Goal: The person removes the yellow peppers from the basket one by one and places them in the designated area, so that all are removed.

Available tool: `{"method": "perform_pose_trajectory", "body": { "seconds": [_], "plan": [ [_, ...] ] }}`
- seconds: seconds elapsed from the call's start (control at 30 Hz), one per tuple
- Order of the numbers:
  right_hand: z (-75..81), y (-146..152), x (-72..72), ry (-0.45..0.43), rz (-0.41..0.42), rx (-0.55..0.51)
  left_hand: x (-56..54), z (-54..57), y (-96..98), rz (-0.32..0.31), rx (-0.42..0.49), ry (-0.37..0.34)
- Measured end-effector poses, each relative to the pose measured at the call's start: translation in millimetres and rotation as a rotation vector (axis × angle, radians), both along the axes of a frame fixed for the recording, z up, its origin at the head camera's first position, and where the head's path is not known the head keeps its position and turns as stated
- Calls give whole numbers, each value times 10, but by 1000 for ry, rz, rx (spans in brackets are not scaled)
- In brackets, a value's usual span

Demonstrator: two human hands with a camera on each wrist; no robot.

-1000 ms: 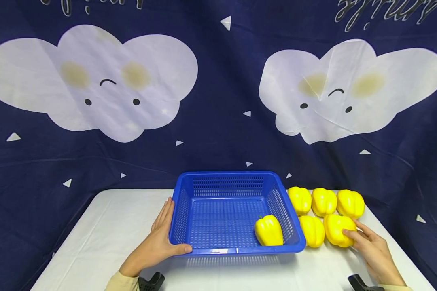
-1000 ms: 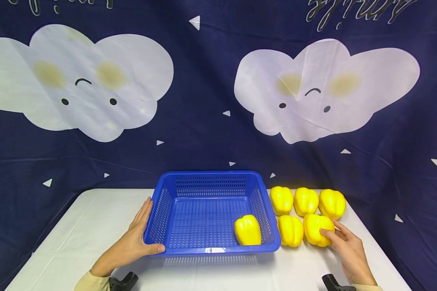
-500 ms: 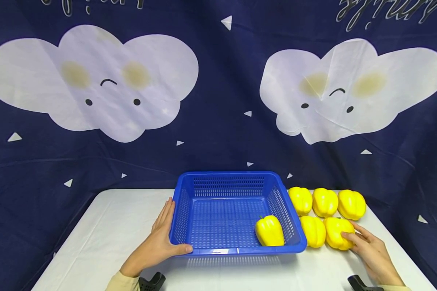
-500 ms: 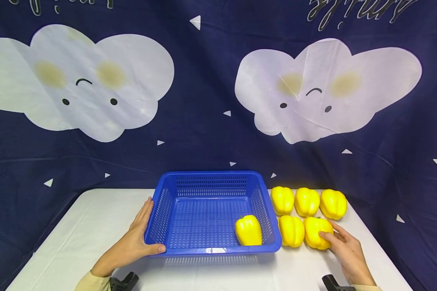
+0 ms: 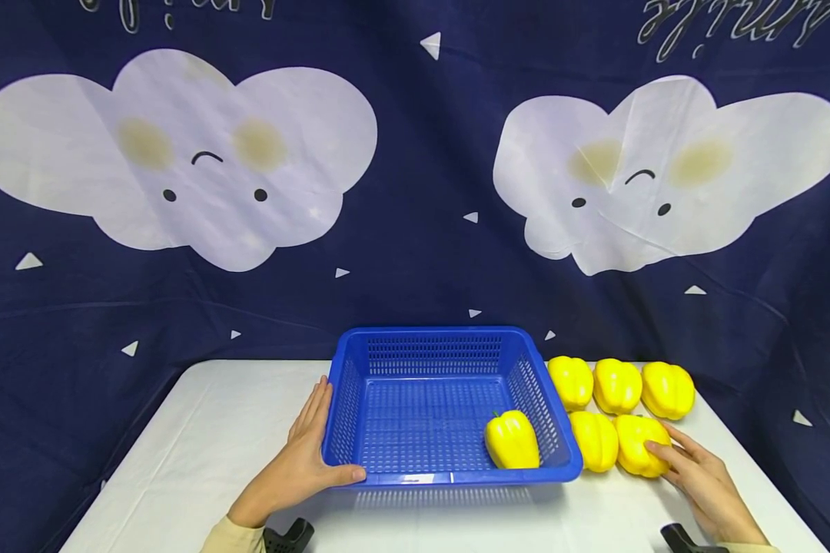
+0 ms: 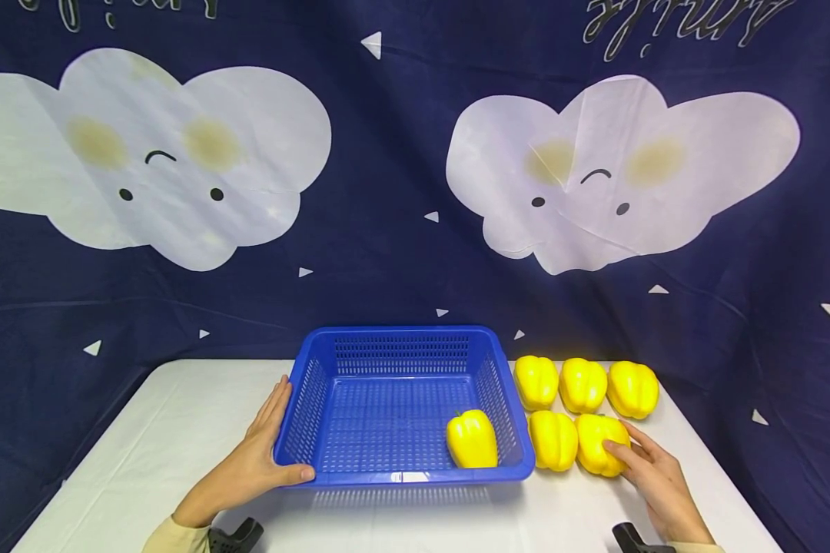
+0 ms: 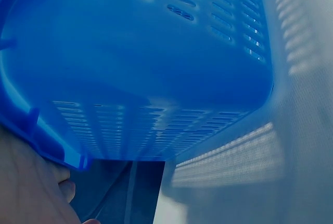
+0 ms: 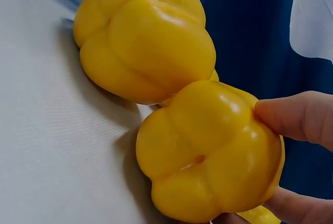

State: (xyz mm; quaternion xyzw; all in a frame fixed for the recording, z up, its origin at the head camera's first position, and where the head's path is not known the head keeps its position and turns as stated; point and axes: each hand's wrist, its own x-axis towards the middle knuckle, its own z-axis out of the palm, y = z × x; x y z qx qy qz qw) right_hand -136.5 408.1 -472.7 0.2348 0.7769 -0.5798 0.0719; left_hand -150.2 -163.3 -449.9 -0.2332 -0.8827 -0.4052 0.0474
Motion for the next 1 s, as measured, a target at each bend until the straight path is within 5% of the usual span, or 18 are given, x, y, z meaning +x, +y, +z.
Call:
{"method": "perform_pose_trajectory", "body": {
  "seconds": [0.57,0.77,1.0],
  "plan": [
    [-12,2,4,9,3,13,-1,-12,11,-4,8,2],
    [23,-5,46,94,-30,15,3,-19,8,-5,3,0],
    [197,-74,90,152,-154,189,-7,-10,2,-3,2,4]
  ]
}}
